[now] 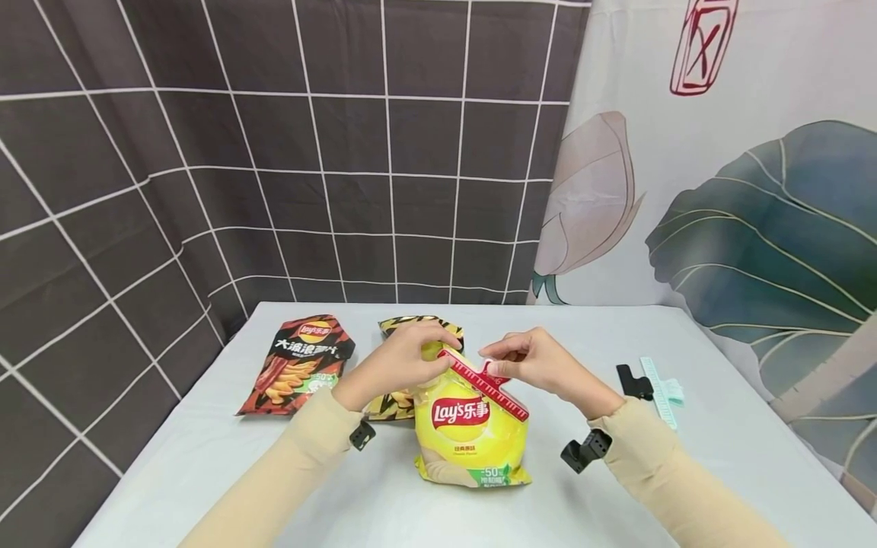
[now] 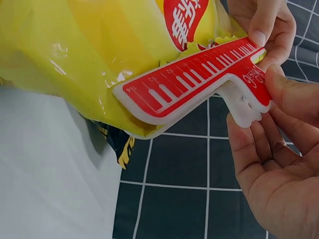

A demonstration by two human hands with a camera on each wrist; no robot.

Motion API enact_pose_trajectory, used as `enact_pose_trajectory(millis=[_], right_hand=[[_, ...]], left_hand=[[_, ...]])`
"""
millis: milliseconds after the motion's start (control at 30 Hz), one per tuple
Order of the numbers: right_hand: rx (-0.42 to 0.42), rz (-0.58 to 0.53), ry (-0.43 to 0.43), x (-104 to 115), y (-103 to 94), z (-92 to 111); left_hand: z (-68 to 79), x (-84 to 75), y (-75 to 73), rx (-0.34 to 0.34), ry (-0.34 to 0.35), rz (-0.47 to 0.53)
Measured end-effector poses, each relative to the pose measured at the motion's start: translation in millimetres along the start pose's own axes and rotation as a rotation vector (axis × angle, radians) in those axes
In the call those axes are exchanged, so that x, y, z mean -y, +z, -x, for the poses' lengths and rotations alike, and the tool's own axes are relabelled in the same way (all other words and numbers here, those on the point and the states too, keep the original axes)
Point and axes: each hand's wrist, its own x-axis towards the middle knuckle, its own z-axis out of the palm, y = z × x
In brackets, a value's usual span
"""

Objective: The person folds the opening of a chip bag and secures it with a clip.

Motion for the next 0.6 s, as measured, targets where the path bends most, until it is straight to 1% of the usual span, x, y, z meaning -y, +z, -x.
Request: enact_pose_trajectory(millis=[367,600], right_hand=[[0.011,0.021,0.031,-1.7,1.1,3.0],[-0.001,0.003,0.076,-6.6,3.3,7.3]], left_hand=[[-0.3,-1.8,1.3,-0.002,0.022,-0.006],[1.0,-3.3,2.6,-0.026,-0.017,-0.008]])
